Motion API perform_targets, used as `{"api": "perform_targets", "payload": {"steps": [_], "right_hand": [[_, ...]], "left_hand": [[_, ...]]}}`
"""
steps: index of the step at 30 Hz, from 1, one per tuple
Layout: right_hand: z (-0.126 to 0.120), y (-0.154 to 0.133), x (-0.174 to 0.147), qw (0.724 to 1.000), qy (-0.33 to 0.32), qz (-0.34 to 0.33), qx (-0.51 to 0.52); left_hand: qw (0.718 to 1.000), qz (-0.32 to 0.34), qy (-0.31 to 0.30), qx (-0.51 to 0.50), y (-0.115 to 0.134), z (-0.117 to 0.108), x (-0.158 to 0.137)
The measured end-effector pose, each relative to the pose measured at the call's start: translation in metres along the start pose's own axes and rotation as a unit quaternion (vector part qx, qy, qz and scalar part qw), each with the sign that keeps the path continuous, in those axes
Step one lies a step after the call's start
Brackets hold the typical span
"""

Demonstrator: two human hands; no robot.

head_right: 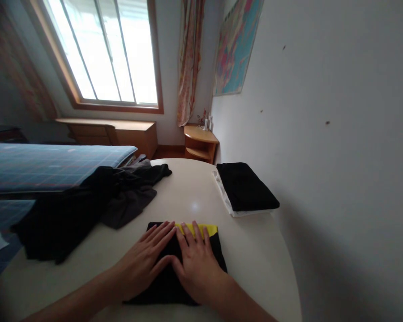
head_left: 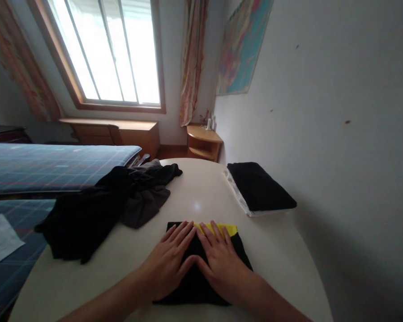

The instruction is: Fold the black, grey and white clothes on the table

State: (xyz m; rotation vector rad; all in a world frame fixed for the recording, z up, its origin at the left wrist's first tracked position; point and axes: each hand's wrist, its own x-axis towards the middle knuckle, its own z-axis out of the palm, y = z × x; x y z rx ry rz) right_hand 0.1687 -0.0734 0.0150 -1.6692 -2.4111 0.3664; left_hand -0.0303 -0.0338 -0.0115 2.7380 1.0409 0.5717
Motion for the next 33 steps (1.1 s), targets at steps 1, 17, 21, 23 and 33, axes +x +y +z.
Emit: {"api": "perform_targets", "payload": {"steps": [1,17,21,23,33], "right_hand": [[0.001,0.003,-0.002,1.000,-0.026,0.007,0.000],[-0.048,0.064,-0.038,0.967,0.056,0.217,0.118],[-0.047,0.065,-0.060,0.958,0.000,0.202,0.201],[-0.046,0.062,-0.067,0.953,-0.022,0.187,0.236],[-0.036,0.057,-0.077,0.932,-0.092,0.184,0.299]], "left_hand": [[1.000,0.005,-0.015,0.021,-0.001,0.004,-0.002],[0.989,0.117,-0.069,-0.066,0.020,-0.029,0.000],[0.986,0.153,-0.063,-0.027,0.027,-0.025,-0.002],[0.986,0.159,-0.049,-0.002,0.027,-0.022,-0.002],[0.987,0.149,-0.050,-0.034,0.024,-0.027,-0.001]]}}
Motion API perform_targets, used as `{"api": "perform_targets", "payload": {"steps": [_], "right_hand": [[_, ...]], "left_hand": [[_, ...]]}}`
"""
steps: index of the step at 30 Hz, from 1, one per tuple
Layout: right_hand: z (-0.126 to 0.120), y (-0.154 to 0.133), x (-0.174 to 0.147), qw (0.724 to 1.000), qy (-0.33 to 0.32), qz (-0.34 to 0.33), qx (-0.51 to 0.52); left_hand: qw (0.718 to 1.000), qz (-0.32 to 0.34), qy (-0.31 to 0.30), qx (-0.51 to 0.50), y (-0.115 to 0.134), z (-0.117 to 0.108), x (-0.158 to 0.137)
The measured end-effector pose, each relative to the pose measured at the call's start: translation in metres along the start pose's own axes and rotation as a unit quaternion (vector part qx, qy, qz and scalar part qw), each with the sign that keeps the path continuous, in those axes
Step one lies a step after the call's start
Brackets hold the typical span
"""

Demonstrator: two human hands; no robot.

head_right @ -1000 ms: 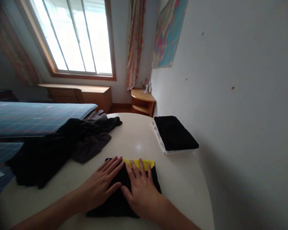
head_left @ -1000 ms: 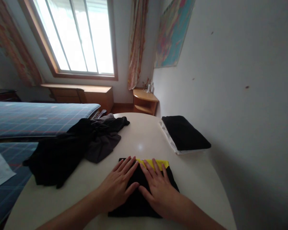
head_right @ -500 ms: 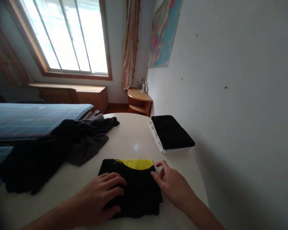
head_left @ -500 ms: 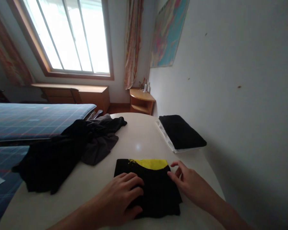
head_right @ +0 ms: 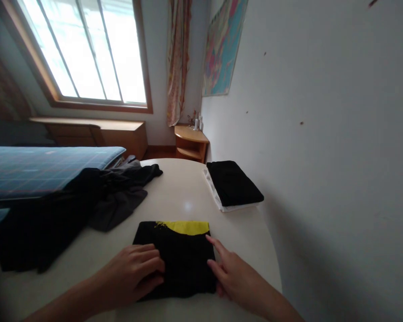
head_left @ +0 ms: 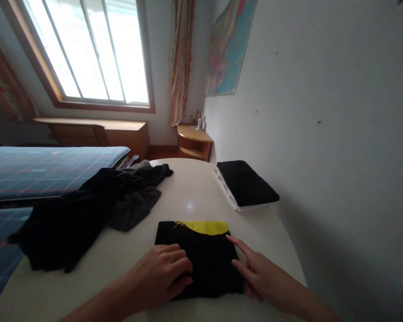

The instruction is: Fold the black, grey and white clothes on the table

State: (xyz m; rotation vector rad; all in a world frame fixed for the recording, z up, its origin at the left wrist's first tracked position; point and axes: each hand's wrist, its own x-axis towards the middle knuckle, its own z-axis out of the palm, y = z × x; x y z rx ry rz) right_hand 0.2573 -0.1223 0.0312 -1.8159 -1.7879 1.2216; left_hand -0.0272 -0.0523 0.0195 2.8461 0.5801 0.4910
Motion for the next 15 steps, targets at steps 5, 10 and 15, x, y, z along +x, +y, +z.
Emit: {"api": "perform_targets", "payload": {"steps": [5,10,15], "right_hand": [[-0.002,-0.014,0.006,0.962,0.159,-0.021,-0.221],[0.005,-0.037,0.031,0.925,0.198,-0.202,-0.255],[0.020,-0.034,0.056,0.919,0.072,-0.232,-0.310]], "left_hand": [[0.999,0.028,-0.033,-0.022,-0.001,0.003,-0.002],[0.997,-0.017,0.044,-0.056,-0.006,0.009,-0.001],[0.990,-0.120,0.074,0.026,-0.010,0.017,-0.003]]}}
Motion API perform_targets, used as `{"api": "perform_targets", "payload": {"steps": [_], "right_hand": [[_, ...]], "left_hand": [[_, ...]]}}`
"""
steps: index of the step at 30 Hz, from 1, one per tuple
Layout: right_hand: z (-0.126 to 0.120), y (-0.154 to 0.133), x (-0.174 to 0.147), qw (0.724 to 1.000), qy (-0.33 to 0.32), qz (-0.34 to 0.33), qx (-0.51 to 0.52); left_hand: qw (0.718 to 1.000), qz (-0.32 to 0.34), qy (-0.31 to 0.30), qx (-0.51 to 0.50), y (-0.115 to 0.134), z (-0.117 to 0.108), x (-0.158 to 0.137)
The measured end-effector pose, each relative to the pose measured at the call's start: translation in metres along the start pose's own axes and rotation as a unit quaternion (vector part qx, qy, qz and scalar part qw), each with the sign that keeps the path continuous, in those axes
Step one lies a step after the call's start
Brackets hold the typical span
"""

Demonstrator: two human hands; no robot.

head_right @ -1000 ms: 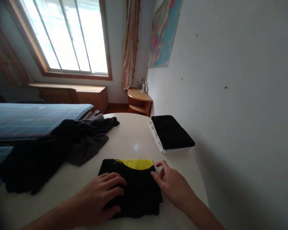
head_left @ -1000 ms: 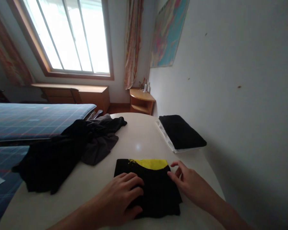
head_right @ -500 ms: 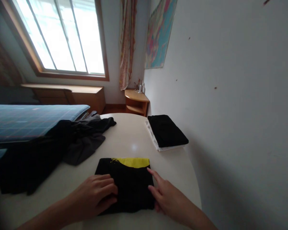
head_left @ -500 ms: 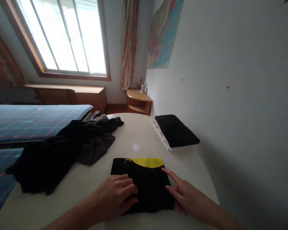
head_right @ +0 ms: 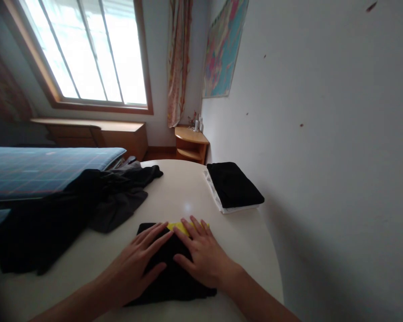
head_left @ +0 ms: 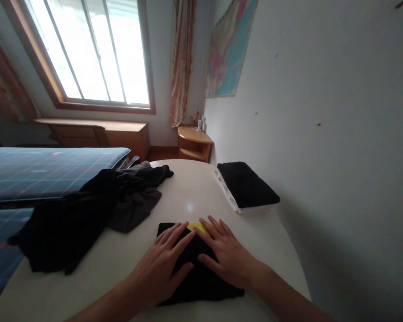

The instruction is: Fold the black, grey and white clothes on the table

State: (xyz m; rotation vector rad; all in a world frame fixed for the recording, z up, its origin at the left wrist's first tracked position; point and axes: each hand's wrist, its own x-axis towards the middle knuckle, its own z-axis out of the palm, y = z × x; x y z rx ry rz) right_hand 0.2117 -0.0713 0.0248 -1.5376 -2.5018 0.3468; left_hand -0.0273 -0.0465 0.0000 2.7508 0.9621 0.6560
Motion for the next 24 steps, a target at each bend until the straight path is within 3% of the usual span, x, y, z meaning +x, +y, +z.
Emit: {"api": "perform_targets", "payload": {"steps": [3,10,14,20,24], "right_hand": [[0.006,0.001,0.003,0.999,-0.039,0.014,0.002],[-0.007,-0.001,0.039,0.998,0.032,0.058,0.018],[-0.015,0.000,0.068,0.996,-0.001,0.088,0.034],[-0.030,0.002,0.075,0.990,-0.104,0.070,0.065],[-0.033,0.017,0.066,0.986,-0.122,0.051,0.101]], "left_hand": [[0.997,0.000,-0.064,0.031,-0.005,0.003,-0.007],[0.986,0.003,-0.167,0.008,0.003,-0.013,-0.011],[0.978,0.046,-0.203,-0.009,0.010,-0.012,-0.007],[0.974,0.124,-0.189,-0.014,0.000,0.009,-0.007],[0.974,0.162,-0.158,0.005,-0.002,0.010,-0.006]]}}
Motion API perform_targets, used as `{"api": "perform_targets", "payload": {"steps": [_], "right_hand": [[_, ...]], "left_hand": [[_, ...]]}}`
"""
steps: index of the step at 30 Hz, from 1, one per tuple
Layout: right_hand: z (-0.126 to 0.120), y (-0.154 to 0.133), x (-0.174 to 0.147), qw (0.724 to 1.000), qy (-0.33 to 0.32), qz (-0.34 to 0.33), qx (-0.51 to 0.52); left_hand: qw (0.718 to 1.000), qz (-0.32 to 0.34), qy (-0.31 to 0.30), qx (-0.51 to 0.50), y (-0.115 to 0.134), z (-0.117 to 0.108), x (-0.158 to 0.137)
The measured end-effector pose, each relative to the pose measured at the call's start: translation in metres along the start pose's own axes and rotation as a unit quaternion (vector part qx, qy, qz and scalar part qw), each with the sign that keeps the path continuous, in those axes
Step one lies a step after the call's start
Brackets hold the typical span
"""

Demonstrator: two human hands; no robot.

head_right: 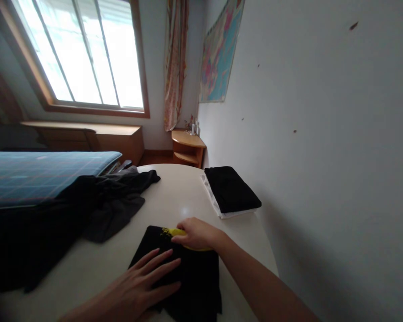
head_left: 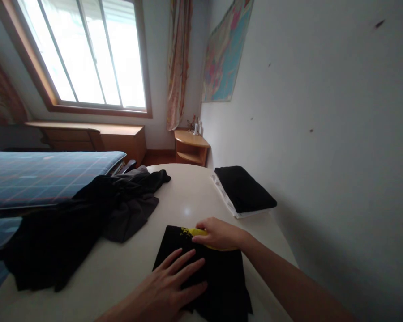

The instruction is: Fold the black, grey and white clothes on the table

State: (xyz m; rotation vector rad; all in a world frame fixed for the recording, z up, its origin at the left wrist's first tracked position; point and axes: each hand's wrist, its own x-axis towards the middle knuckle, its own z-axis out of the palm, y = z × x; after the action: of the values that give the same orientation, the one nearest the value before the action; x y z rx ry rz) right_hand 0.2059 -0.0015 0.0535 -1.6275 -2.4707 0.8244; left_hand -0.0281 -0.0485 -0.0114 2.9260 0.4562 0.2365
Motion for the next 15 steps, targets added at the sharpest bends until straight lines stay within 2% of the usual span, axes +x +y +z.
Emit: {"api": "perform_targets", "payload": {"steps": [3,7,9,12,15], "right_hand": [[-0.001,0.019,-0.004,0.999,0.046,0.007,0.025],[0.000,0.042,-0.006,0.984,0.136,0.111,0.034],[0.002,0.051,-0.008,0.977,0.142,0.144,0.072],[0.004,0.058,-0.010,0.974,0.133,0.123,0.136],[-0.001,0.058,-0.010,0.974,0.161,0.087,0.135]], "left_hand": [[0.999,-0.020,0.010,0.030,-0.001,-0.006,0.001],[0.995,-0.093,0.023,0.024,-0.007,-0.012,0.001],[0.994,-0.107,0.023,0.006,-0.011,-0.011,0.000],[0.994,-0.107,0.023,-0.012,-0.014,-0.006,-0.001],[0.992,-0.119,0.042,-0.017,-0.016,0.002,-0.003]]}}
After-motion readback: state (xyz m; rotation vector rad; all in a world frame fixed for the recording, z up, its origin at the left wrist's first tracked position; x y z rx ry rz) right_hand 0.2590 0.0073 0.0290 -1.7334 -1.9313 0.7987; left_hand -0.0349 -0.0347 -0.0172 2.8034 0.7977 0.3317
